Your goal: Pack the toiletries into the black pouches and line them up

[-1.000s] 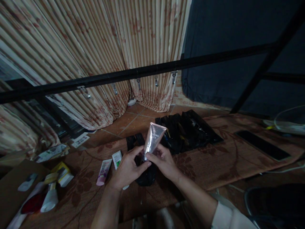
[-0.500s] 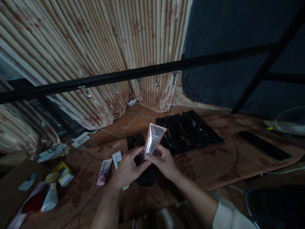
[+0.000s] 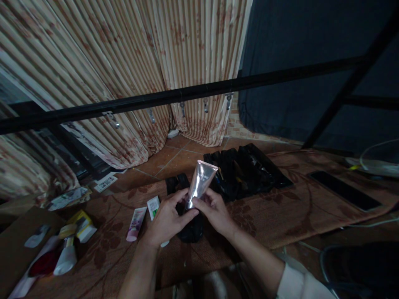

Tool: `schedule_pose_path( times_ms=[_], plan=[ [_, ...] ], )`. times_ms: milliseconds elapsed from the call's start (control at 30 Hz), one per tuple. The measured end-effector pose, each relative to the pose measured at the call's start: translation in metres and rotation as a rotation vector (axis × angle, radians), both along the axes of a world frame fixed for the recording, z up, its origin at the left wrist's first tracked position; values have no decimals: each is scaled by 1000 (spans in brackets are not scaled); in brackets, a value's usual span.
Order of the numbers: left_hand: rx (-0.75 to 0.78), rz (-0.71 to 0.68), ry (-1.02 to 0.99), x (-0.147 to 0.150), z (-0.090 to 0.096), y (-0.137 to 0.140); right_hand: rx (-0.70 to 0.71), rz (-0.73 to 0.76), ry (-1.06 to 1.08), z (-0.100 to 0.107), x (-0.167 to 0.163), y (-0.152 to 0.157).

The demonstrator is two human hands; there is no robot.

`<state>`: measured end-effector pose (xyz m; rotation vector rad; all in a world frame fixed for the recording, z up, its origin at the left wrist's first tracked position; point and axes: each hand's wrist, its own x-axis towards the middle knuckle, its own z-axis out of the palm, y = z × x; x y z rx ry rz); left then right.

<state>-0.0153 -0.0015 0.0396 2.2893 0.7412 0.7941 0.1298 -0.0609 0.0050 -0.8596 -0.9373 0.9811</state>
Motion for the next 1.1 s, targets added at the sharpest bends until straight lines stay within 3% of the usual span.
schedule_pose_path(
  times_ms=[300,1100],
  plan=[
    [-1,6,15,0,-4,2,-11,-29,-43,1,1,-2],
    [-211,-58,42,-3,-2,0,-51,1,7,-4,3,0]
  ],
)
